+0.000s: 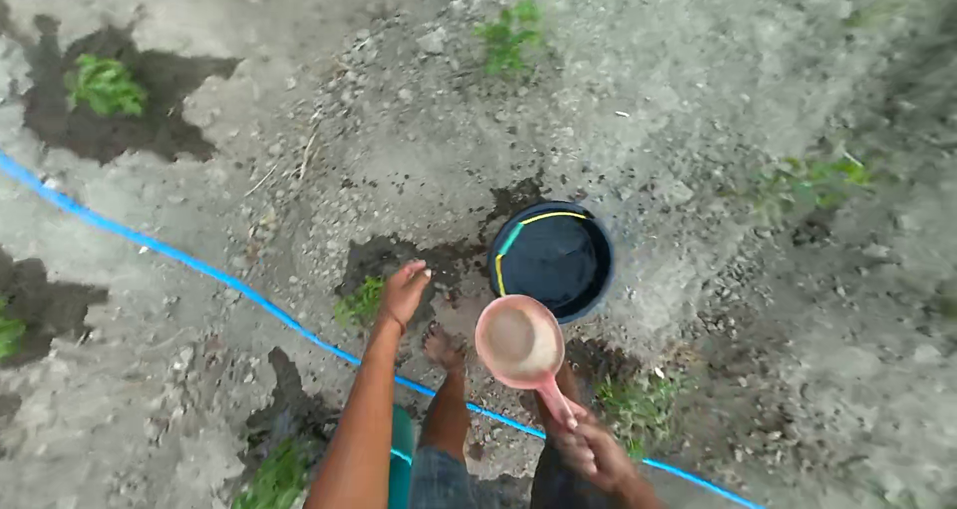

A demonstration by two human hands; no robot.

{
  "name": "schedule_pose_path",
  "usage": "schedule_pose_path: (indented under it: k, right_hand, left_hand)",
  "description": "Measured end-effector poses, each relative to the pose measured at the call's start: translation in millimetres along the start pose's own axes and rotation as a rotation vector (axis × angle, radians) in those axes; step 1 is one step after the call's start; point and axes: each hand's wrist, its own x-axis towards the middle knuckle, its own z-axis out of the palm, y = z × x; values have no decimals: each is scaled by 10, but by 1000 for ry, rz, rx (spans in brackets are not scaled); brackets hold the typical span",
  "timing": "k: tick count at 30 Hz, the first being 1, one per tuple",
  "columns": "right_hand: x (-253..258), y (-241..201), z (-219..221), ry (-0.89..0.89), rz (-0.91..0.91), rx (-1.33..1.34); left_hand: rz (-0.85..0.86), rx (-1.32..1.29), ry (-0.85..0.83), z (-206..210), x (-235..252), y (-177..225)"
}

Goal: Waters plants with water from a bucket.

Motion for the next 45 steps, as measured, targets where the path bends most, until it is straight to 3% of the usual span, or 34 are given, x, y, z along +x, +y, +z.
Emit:
schedule_pose_path:
  k: [2,4,6,9,12,14,16,19,25,32,36,39,45]
  right_hand:
    - [-91,-358,-64,215,-77,-371]
    - [56,-726,-282,408,-119,-925]
    - [352,-1091,-561,496,-16,-1358]
    - [868,-1538,-963,578,251,-1580]
    - [1210,-1831,-1037,648,485,-1572]
    - [1353,-1835,-1182,617,478,-1538]
    - [1442,-1786,-1376,477,434,-1443]
    - [1485,-1814,-1676,324,307,-1175]
    - [762,-2076,-1986,102,199,-287]
    - [-343,-2261,-1836,-163,-112,-60]
    - [-734,-2562,-1773,-128,-353,43]
    - [-787,-2889,-1843,28,-519,105]
    - [-321,-3827,-2155,427,-779,443]
  left_hand:
    - [55,138,-89,556,416,408]
    - [45,293,-164,1155,757,732]
    - [-6,404,-190,1658,973,913]
    - [-130,450,-175,2129,1082,1030]
    - [-270,197,-236,2392,768,1189]
    - [-329,1,-334,2532,461,1172]
    - [-303,-151,-354,2627,212,990]
    - [-244,-176,-202,2826,49,905]
    - [-255,-70,-55,3355,43,1442]
    - [-195,-39,13,3566,29,2287]
    - [-131,-92,-18,3663,100,2867]
    - [-108,-130,-28,3743,236,3135]
    - [-70,-161,-14,3968,915,3301]
